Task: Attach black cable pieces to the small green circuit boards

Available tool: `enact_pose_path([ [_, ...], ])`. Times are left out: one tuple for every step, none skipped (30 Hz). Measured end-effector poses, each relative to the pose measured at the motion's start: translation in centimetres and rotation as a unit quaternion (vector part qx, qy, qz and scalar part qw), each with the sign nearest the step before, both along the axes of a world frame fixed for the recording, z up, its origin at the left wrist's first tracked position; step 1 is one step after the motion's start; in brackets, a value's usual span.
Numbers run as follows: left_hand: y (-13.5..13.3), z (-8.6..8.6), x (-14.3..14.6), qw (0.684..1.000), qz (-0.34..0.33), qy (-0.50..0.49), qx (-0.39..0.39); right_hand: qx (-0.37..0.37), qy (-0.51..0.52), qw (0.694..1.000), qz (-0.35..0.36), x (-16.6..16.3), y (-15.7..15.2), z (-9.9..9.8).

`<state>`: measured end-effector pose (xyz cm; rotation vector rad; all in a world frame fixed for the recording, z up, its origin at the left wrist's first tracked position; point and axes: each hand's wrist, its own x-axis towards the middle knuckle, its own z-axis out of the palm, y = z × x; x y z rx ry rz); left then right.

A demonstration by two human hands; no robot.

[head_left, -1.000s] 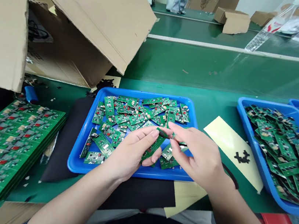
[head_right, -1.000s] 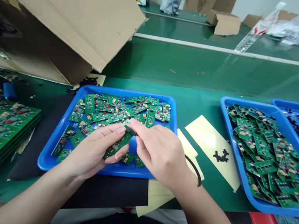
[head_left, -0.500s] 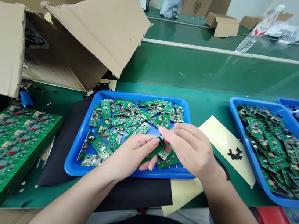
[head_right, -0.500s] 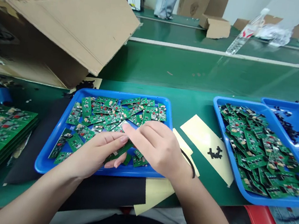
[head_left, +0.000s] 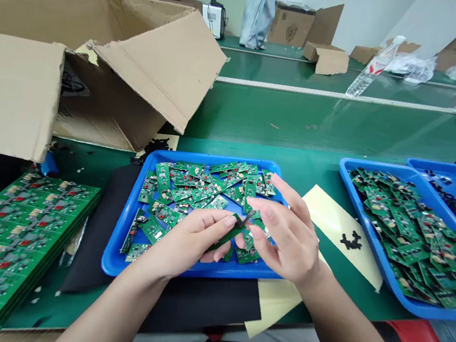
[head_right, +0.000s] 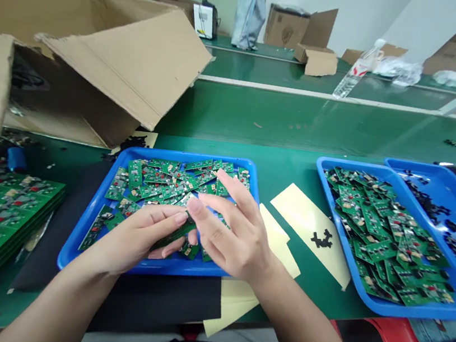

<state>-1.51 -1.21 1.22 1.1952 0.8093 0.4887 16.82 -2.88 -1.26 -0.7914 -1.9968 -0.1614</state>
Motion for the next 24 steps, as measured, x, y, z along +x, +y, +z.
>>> enact_pose_path([
  [0.1,0.2,-0.2,1.000,-0.002,0.008,0.009,0.000,-0.001,1.000,-0.004,-0.1,-0.1,0.0],
  [0.1,0.3,-0.3,1.000,-0.004,0.019,0.021,0.001,-0.004,1.000,-0.012,-0.1,-0.2,0.1],
  [0.1,0.4,-0.4,0.999,-0.006,0.031,0.034,0.001,-0.006,1.000,-0.024,0.0,-0.2,0.1],
  [0.1,0.4,-0.5,0.998,-0.005,0.041,0.048,-0.002,-0.008,0.999,-0.037,0.1,-0.1,0.2],
  [0.1,0.5,-0.5,0.997,0.000,0.048,0.062,-0.008,-0.008,0.999,-0.048,0.3,0.0,0.3],
  [0.1,0.5,-0.5,0.996,0.011,0.052,0.077,-0.018,-0.004,0.998,-0.054,0.6,0.1,0.4],
  [0.0,0.4,-0.5,0.994,0.028,0.050,0.092,-0.031,0.002,0.998,-0.052,0.8,0.2,0.5],
  [0.0,0.4,-0.5,0.992,0.050,0.046,0.106,-0.048,0.007,0.998,-0.043,0.9,0.3,0.6],
  [-0.1,0.4,-0.5,0.989,0.070,0.041,0.122,-0.066,0.012,0.997,-0.030,1.0,0.3,0.7],
  [-0.2,0.3,-0.6,0.986,0.084,0.037,0.139,-0.084,0.015,0.996,-0.018,1.0,0.3,0.8],
  [-0.3,0.3,-0.6,0.983,0.091,0.034,0.156,-0.104,0.016,0.994,-0.005,1.0,0.2,0.8],
  [-0.4,0.3,-0.7,0.980,0.090,0.032,0.173,-0.125,0.017,0.992,0.004,0.8,0.1,0.8],
  [-0.5,0.3,-0.8,0.978,0.083,0.032,0.190,-0.149,0.022,0.988,0.010,0.7,0.1,0.8],
  [-0.5,0.4,-0.8,0.975,0.072,0.032,0.208,-0.174,0.034,0.984,0.013,0.6,0.0,0.8],
  [-0.6,0.4,-0.9,0.972,0.061,0.033,0.225,-0.200,0.051,0.978,0.015,0.4,0.0,0.8],
  [-0.6,0.5,-0.9,0.969,0.050,0.036,0.241,-0.223,0.069,0.972,0.014,0.3,-0.1,0.8],
  [-0.7,0.5,-0.9,0.966,0.042,0.037,0.253,-0.243,0.087,0.966,0.012,0.3,-0.1,0.8],
  [-0.7,0.5,-0.9,0.965,0.039,0.036,0.258,-0.257,0.102,0.961,0.007,0.3,-0.1,0.8],
  [-0.8,0.4,-0.9,0.965,0.042,0.034,0.255,-0.266,0.113,0.957,0.002,0.3,-0.1,0.9],
  [-0.8,0.3,-1.0,0.967,0.051,0.032,0.247,-0.273,0.122,0.954,-0.003,0.4,-0.1,1.0],
  [-0.8,0.3,-1.0,0.969,0.061,0.029,0.236,-0.279,0.129,0.952,-0.007,0.5,-0.1,1.1],
  [-0.8,0.1,-1.0,0.971,0.073,0.026,0.226,-0.285,0.135,0.949,-0.009,0.5,-0.2,1.2],
  [-0.8,0.0,-1.0,0.972,0.083,0.025,0.220,-0.291,0.140,0.946,-0.006,0.6,-0.3,1.4],
  [-0.8,-0.1,-1.0,0.970,0.092,0.027,0.222,-0.297,0.144,0.944,-0.001,0.7,-0.3,1.5],
])
